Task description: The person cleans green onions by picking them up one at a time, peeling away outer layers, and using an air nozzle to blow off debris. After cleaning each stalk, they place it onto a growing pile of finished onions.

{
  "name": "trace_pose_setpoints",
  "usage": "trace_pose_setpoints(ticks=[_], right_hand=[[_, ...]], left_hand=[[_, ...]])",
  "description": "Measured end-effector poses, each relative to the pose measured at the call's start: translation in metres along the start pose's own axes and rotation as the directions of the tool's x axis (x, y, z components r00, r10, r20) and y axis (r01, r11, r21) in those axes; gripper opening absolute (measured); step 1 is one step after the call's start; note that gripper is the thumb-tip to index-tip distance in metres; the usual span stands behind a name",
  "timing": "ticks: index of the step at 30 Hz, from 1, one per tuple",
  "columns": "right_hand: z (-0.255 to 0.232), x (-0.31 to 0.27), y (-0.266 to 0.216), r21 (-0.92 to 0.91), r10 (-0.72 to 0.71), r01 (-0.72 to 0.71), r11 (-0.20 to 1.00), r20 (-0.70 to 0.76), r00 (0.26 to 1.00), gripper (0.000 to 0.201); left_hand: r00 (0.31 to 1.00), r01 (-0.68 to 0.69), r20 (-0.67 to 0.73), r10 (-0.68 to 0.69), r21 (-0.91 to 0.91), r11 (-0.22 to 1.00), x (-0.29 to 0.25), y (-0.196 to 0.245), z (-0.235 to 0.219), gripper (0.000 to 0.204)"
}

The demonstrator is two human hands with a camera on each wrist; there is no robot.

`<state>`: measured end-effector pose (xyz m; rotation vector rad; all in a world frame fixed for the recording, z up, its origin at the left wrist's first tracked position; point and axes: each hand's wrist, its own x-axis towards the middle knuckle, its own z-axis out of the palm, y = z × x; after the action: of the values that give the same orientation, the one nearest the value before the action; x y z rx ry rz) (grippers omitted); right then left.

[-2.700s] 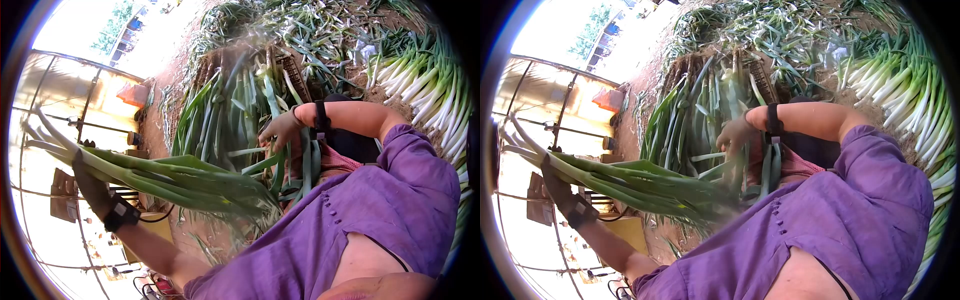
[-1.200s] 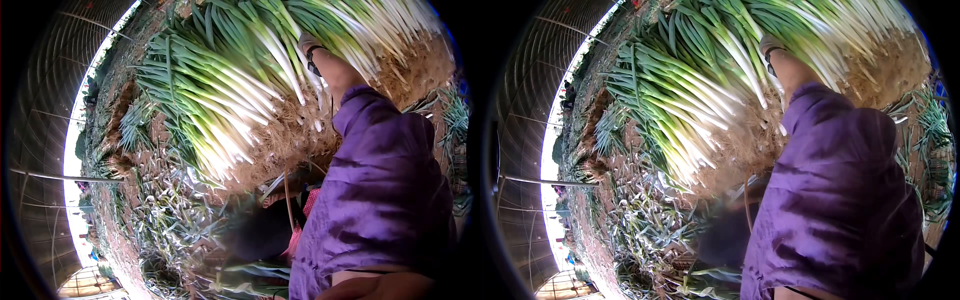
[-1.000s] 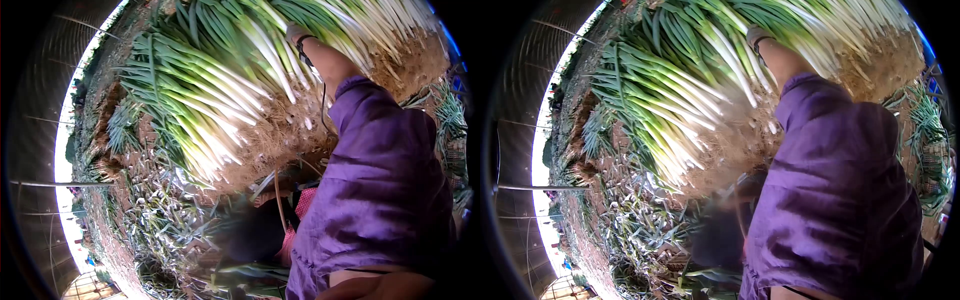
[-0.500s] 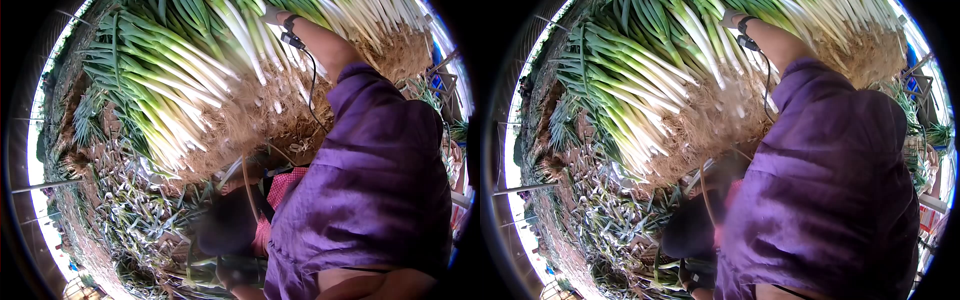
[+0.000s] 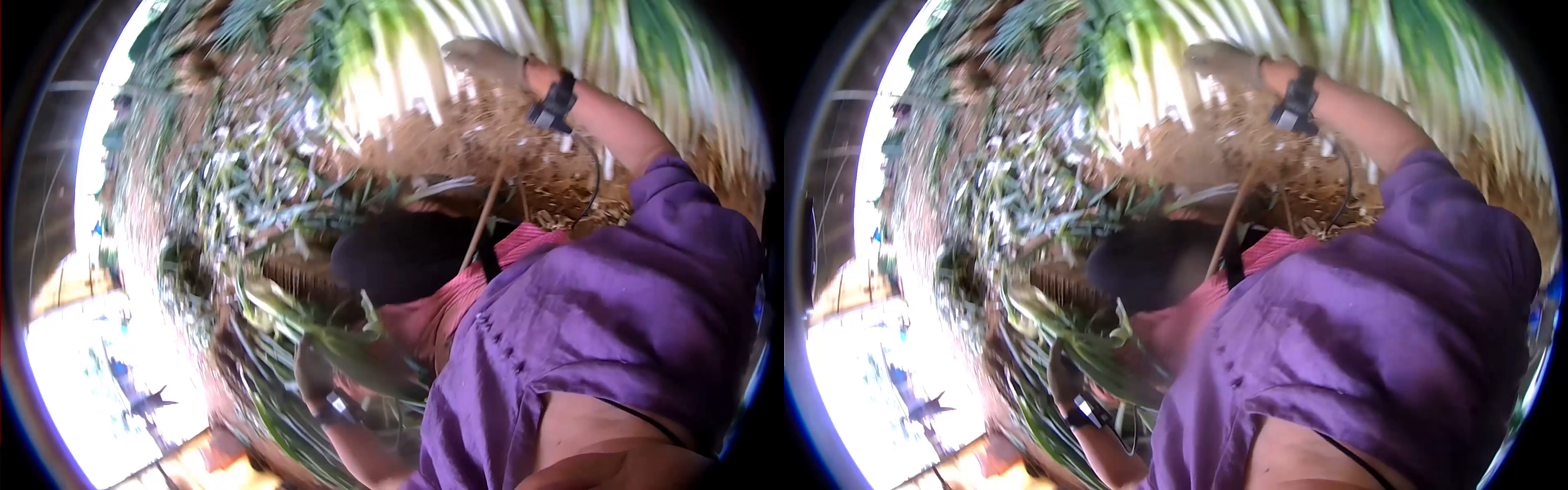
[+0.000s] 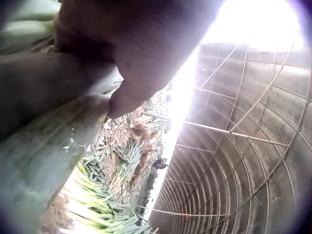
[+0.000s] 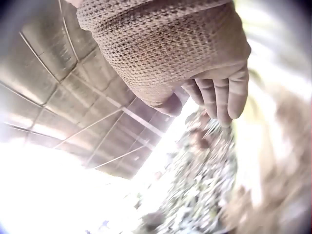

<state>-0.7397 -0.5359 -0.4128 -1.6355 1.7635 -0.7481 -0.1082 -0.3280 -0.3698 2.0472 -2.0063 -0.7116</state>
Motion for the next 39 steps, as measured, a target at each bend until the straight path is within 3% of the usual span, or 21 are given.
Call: trace_pose_setpoints(ticks=[1,2,4,5,7,9,11,15,17,18,20,21,23,25,27,30,31,34,35,38,39], right_hand=[[0.05,0.014,-0.036,0.072,-0.007,-0.014,0.997,0.285,0.959,0.049],[0.122,0.025,-0.047,0.026,-0.541,0.547,0.837,0.199,0.818,0.032],[0.171,-0.022,-0.157,0.299,-0.548,0.462,0.835,0.527,0.65,0.037],[0.207,-0.036,-0.185,0.361,-0.626,0.512,0.779,0.481,0.613,0.039],[0.268,-0.062,-0.234,0.52,-0.667,0.422,0.743,0.516,0.538,0.043],[0.336,-0.076,-0.265,0.493,-0.511,0.168,0.854,0.73,0.453,0.041],[0.391,-0.089,-0.273,0.526,-0.588,0.262,0.809,0.727,0.355,0.041],[0.465,-0.13,-0.288,0.441,-0.445,0.11,0.891,0.797,0.408,0.043],[0.47,-0.142,-0.297,0.338,-0.413,0.24,0.91,0.783,0.465,0.047],[0.469,-0.146,-0.302,0.282,-0.402,0.301,0.911,0.771,0.494,0.049],[0.474,-0.148,-0.31,0.276,-0.357,0.234,0.932,0.814,0.459,0.056],[0.484,-0.148,-0.314,0.246,-0.316,0.213,0.945,0.852,0.417,0.057],[0.486,-0.146,-0.324,0.196,-0.223,0.114,0.974,0.914,0.339,0.058],[0.482,-0.143,-0.328,0.27,-0.223,-0.092,0.959,0.911,0.348,0.057],[0.461,-0.151,-0.326,0.447,-0.278,-0.369,0.815,0.86,0.429,0.056],[0.435,-0.157,-0.316,0.771,-0.584,-0.163,0.616,0.586,0.562,0.056],[0.432,-0.161,-0.308,0.821,-0.681,0.113,0.56,0.378,0.628,0.056],[0.411,-0.154,-0.301,0.545,-0.399,-0.383,0.746,0.826,0.398,0.061],[0.402,-0.159,-0.307,0.62,-0.456,-0.348,0.703,0.769,0.448,0.064],[0.396,-0.178,-0.331,0.7,-0.612,-0.033,0.713,0.646,0.457,0.07],[0.398,-0.189,-0.338,0.727,-0.671,0.105,0.679,0.555,0.493,0.077]], left_hand=[[0.996,0.081,-0.032,-0.084,-0.081,0.993,-0.01,0.013,-0.005,0.024],[0.993,0.028,-0.117,-0.019,0.08,0.996,-0.022,0.035,-0.012,0.02],[0.99,-0.003,-0.142,-0.01,-0.094,0.996,-0.04,0.018,-0.019,0.029],[0.988,-0.024,-0.156,-0.004,-0.177,0.984,-0.051,0.011,-0.023,0.035],[0.93,0.184,-0.075,-0.36,-0.754,0.631,-0.074,0.015,-0.027,0.027],[0.984,0.022,-0.171,-0.054,-0.185,0.983,-0.104,0.007,-0.029,0.028],[0.979,0.119,-0.142,-0.15,-0.205,0.971,-0.132,-0.008,-0.022,0.031],[0.976,0.182,-0.087,-0.201,-0.188,0.965,-0.153,-0.031,0.007,0.038],[0.987,0.142,-0.06,-0.148,-0.099,0.985,-0.155,-0.051,0.021,0.032],[0.929,0.336,-0.002,-0.37,-0.417,0.845,-0.149,-0.055,0.02,0.029],[0.716,0.532,0.302,-0.629,-0.82,0.212,-0.13,-0.066,0.018,0.027],[0.672,0.573,0.323,-0.666,-0.797,0.192,-0.118,-0.07,0.019,0.033],[0.677,0.656,0.305,-0.67,-0.663,0.361,-0.097,-0.068,0.007,0.035],[0.74,0.61,0.23,-0.632,-0.625,0.488,-0.092,-0.081,0.004,0.035],[0.728,0.519,0.113,-0.676,-0.735,0.436,-0.093,-0.096,-0.002,0.031],[0.723,0.292,0.011,-0.691,-0.911,0.292,-0.096,-0.111,-0.012,0.024],[0.727,0.236,-0.014,-0.686,-0.933,0.27,-0.097,-0.104,-0.019,0.023],[0.793,0.196,0.013,-0.609,-0.952,0.234,-0.095,-0.084,-0.036,0.026],[0.844,0.179,0.003,-0.537,-0.944,0.276,-0.093,-0.094,-0.035,0.032],[0.907,0.135,-0.218,-0.36,-0.659,0.74,-0.081,-0.08,-0.029,0.023],[0.925,0.075,-0.329,-0.191,-0.333,0.94,-0.077,-0.074,-0.028,0.025]])
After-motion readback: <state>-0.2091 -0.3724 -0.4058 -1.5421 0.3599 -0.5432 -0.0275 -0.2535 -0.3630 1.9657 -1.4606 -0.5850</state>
